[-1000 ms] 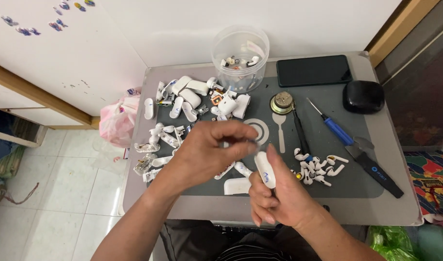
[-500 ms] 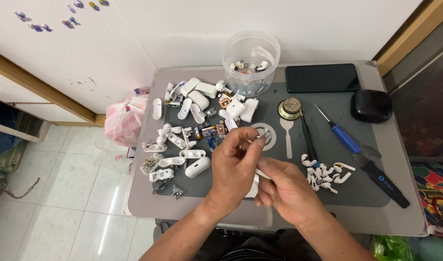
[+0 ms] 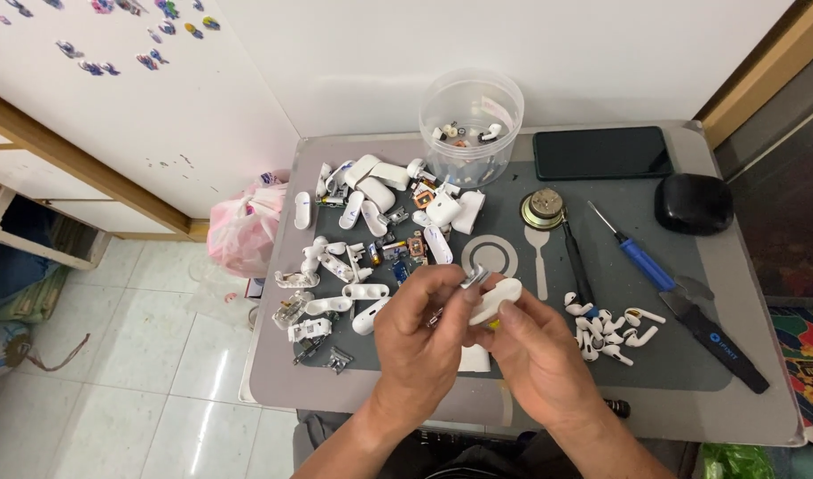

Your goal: Sorting and inspecting various small components of wireless earbuds on a repair bench.

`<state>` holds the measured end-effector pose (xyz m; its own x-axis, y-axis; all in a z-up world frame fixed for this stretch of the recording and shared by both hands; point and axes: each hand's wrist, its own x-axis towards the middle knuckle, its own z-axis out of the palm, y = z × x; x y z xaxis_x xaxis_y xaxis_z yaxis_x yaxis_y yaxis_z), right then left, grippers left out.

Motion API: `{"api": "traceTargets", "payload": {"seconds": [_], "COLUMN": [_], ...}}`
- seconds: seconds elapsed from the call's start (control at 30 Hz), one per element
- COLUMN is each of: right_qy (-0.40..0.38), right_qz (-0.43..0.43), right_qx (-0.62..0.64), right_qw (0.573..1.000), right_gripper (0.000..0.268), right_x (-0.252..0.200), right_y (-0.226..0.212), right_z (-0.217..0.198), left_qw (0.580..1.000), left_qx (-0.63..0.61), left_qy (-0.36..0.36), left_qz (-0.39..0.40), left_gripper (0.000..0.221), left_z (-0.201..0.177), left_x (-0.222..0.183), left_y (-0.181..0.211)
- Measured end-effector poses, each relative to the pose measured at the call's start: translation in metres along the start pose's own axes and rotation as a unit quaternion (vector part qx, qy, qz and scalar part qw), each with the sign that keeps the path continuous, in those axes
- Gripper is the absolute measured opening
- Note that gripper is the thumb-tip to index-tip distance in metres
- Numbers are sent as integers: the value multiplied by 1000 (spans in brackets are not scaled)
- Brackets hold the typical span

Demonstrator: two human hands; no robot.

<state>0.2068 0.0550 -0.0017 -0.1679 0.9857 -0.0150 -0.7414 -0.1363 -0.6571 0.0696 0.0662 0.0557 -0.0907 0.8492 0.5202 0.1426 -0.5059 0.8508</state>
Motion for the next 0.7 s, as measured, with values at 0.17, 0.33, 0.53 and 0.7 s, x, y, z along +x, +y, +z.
{"api": "traceTargets", "payload": {"seconds": [0.17,0.33,0.53,0.7], "right_qy": [16,18,-51,-86], "right_qz": [4,-1,-32,-29], "right_qx": [10,11,35,-28], "right_qw": [1000,1000,998,995], "right_gripper": [49,50,51,59], "right_x": [2,1,-1,-4], "right_y": [0,-3,-15,-19], "right_z": [-5,-5,-10,-9], "left_qw": [998,998,965,960], "left_qx": [36,30,-217,-43], "left_qy": [-42,-58,-93,-232], "left_qz": [13,0,-114,-149], "left_gripper": [4,9,23,25], "left_z": [-8,-9,-24,-37], "left_x": [-2,-12,-5,19], "left_y": [20,21,11,24]}}
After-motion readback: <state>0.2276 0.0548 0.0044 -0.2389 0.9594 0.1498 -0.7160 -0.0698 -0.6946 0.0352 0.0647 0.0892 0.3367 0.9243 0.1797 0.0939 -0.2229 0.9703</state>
